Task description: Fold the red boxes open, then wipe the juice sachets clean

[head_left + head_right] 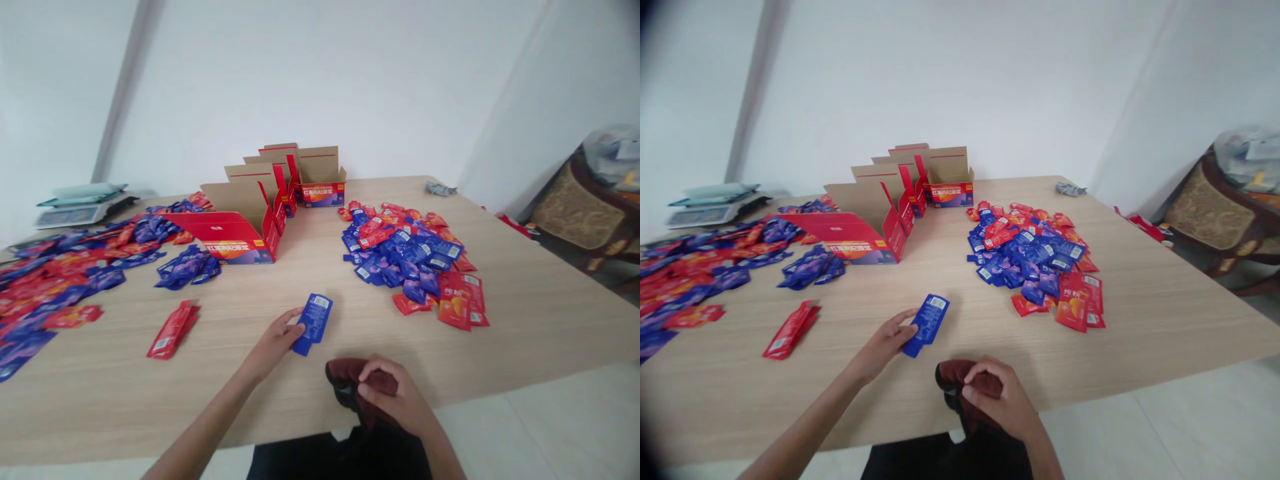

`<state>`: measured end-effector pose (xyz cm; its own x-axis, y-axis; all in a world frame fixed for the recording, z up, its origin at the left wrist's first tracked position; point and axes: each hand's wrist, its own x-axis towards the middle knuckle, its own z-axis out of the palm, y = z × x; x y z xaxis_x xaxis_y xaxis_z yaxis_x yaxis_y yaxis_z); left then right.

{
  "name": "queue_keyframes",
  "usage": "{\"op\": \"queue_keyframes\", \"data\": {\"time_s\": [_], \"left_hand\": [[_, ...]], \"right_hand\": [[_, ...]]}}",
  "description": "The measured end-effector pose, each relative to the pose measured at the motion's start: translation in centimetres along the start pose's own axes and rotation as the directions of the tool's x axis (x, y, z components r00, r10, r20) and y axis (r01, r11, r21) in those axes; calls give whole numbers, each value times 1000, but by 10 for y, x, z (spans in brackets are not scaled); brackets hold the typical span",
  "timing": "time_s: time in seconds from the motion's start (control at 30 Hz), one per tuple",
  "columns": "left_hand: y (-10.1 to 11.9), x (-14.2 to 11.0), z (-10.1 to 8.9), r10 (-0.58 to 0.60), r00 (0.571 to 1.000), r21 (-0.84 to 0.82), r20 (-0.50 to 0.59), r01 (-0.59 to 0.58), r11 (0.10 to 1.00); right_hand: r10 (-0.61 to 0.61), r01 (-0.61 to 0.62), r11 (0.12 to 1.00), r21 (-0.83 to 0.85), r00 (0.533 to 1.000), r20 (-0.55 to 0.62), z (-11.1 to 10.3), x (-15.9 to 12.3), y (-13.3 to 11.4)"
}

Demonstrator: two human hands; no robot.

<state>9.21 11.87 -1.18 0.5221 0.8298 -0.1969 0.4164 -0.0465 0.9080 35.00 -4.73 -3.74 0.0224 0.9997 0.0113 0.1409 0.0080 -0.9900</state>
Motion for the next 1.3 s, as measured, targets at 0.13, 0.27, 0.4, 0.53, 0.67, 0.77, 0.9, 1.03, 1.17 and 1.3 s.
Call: {"op": "queue_keyframes", "data": {"time_s": [0.13,0.27,0.4,0.53,0.67,0.77,0.9,1.03,1.17,1.3], "left_hand": [[-29,-51,18,-62,998,-102,6,62,993],[-38,-70,34,-13,996,273,-88,37,961],[-40,-82,39,53,996,588,-71,-1,809],[-43,-106,48,329,940,711,-86,-173,681],[-47,-127,67,526,851,735,5,-360,575],[-57,-132,77,545,835,769,82,-401,498],[-75,-133,78,584,802,797,126,-432,421],[-83,-136,76,601,783,805,159,-455,381],[-84,-138,76,640,749,823,171,-466,325],[-86,-138,77,684,709,853,168,-453,260]], "right_hand": [[16,-15,999,-28,1000,11,0,-2,1],[50,-51,998,-22,999,-18,1,-2,6],[74,-75,997,-34,996,-42,2,-4,6],[108,-99,993,62,981,-164,8,-3,8],[202,-103,959,265,904,-376,14,10,12],[204,-61,946,320,875,-439,18,28,2],[-52,58,998,3,915,-399,38,49,-20],[-445,461,781,-422,884,143,72,60,-18],[-522,673,532,-513,738,427,82,82,6],[-567,627,418,-657,746,351,61,128,15]]}}
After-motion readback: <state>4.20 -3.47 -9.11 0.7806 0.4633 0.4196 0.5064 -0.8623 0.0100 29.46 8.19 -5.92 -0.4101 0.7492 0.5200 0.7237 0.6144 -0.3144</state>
